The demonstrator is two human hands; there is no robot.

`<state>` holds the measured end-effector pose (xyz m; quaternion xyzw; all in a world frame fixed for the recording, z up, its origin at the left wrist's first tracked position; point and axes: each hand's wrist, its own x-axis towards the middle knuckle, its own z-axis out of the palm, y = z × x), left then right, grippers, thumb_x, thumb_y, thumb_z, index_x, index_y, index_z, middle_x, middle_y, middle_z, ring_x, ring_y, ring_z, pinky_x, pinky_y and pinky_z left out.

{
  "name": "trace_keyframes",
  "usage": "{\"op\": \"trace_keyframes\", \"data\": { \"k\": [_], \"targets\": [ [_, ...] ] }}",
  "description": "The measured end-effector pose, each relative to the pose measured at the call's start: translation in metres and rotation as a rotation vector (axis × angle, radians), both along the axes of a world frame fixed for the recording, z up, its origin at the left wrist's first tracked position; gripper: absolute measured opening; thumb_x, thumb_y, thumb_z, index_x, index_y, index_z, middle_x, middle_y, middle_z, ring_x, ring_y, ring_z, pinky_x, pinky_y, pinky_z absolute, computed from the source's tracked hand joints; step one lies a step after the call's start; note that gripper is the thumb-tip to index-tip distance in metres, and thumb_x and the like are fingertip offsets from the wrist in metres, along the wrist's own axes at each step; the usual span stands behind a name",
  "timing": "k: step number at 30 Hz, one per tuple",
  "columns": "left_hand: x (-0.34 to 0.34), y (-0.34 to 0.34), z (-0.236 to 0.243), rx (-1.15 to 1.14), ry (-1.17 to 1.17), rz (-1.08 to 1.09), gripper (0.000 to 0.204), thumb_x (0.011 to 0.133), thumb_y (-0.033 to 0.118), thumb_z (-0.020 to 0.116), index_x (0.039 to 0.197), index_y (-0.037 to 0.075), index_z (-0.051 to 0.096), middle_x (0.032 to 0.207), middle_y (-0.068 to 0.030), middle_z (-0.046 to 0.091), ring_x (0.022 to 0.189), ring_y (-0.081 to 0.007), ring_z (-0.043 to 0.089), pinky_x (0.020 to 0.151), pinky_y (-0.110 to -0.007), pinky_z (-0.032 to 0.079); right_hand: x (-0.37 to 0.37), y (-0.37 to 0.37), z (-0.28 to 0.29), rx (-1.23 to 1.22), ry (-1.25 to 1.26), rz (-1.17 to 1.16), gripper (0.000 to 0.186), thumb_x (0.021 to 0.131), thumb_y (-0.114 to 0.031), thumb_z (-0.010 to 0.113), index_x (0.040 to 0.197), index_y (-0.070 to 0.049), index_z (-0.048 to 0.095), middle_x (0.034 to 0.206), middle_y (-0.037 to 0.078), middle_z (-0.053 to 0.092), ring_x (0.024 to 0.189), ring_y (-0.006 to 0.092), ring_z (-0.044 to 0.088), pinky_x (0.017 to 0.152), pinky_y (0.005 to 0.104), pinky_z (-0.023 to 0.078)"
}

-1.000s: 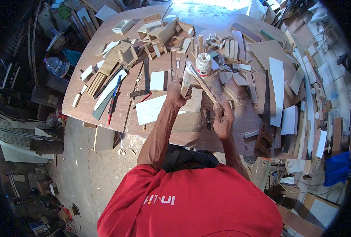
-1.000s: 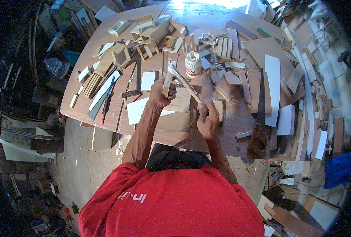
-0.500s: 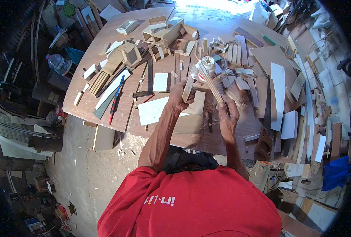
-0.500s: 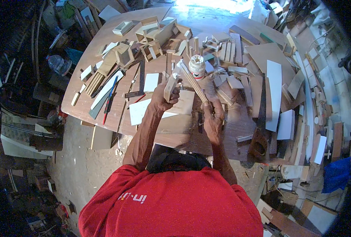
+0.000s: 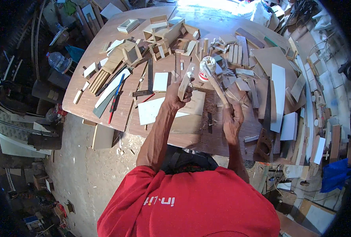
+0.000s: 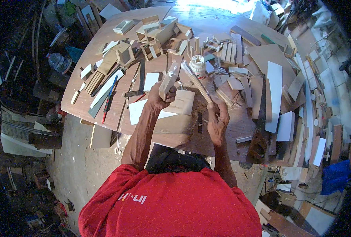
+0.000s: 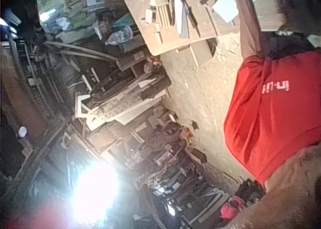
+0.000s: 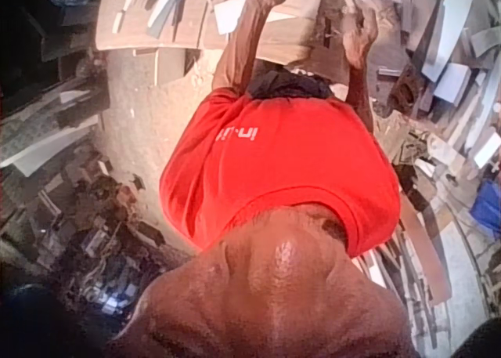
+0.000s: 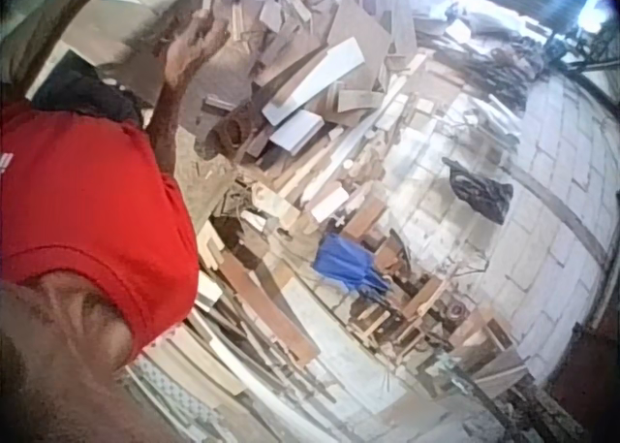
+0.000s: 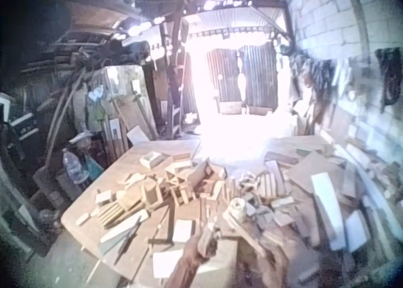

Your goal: The person applies glue to wooden pieces with a stick and fits the pieces together by hand to assemble a wooden structure.

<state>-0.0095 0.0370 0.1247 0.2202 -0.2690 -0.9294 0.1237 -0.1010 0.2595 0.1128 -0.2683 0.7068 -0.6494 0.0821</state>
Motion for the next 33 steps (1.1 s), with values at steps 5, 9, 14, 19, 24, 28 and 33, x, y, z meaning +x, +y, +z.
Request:
{"op": "trace_keyframes", "data": {
  "k": [5,9,14,19,24,28,33],
  "targets": [
    [-0.006,0.009,0.002,0.113,0.035,-0.055,0.032,0.099,0.021,0.036,0.117,0.002,0.054,0.061,-0.0034,0.046,0.043,-0.0102,0.039,0.035,-0.022,0.027,-0.010,-0.027,0.003,-0.052,0.220,0.007,0.016,0.098,-0.017,0.056,0.104,-0.003,0.060,0.087,0.010,0.059,0.081,0.0203,0.058,0.074,0.0314,0.046],
    [-0.008,0.010,0.005,0.115,0.043,-0.075,0.033,0.099,0.022,0.035,0.117,0.001,0.054,0.062,-0.0040,0.047,0.043,-0.0105,0.041,0.035,-0.022,0.027,-0.009,-0.031,0.009,0.021,0.395,0.043,0.016,0.096,-0.015,0.056,0.106,-0.003,0.062,0.092,0.015,0.063,0.088,0.0323,0.060,0.079,0.0387,0.047],
    [0.001,-0.007,-0.017,0.212,0.223,-0.105,0.045,0.099,0.024,0.036,0.133,-0.005,0.044,0.072,-0.0094,0.054,0.047,-0.0121,0.045,0.037,-0.022,0.030,-0.006,-0.017,0.001,0.091,0.419,0.056,0.018,0.096,-0.013,0.055,0.110,-0.004,0.062,0.093,0.014,0.061,0.089,0.0305,0.059,0.081,0.0382,0.046],
    [-0.002,-0.008,-0.017,0.192,0.198,-0.108,0.045,0.099,0.024,0.036,0.132,-0.005,0.044,0.071,-0.0093,0.053,0.046,-0.0123,0.044,0.036,-0.022,0.029,-0.008,-0.006,0.001,0.078,0.370,0.012,0.020,0.096,-0.013,0.054,0.111,-0.002,0.062,0.094,0.015,0.060,0.088,0.0303,0.058,0.083,0.0395,0.046],
    [-0.003,-0.003,-0.020,0.221,0.197,-0.125,0.045,0.099,0.024,0.036,0.132,-0.005,0.044,0.069,-0.0096,0.054,0.045,-0.0127,0.045,0.036,-0.022,0.030,-0.004,-0.027,0.004,-0.022,0.353,-0.111,0.025,0.095,-0.011,0.055,0.117,-0.001,0.062,0.096,0.014,0.058,0.087,0.0281,0.055,0.079,0.0402,0.045],
    [-0.006,0.000,-0.017,0.226,0.201,-0.147,0.045,0.099,0.024,0.037,0.132,-0.006,0.044,0.069,-0.0100,0.054,0.046,-0.0130,0.046,0.036,-0.023,0.030,-0.005,-0.037,0.018,0.057,0.336,0.002,0.029,0.093,-0.006,0.056,0.122,-0.002,0.060,0.094,0.014,0.057,0.087,0.0287,0.055,0.078,0.0402,0.045],
    [-0.002,0.000,-0.010,0.170,0.089,-0.088,0.038,0.098,0.021,0.035,0.122,-0.002,0.051,0.066,-0.0070,0.051,0.044,-0.0114,0.043,0.035,-0.022,0.028,-0.006,-0.036,0.006,0.070,0.571,-0.036,0.032,0.087,0.000,0.059,0.119,-0.002,0.062,0.090,0.015,0.057,0.088,0.0325,0.055,0.078,0.0409,0.046]
  ]
}}
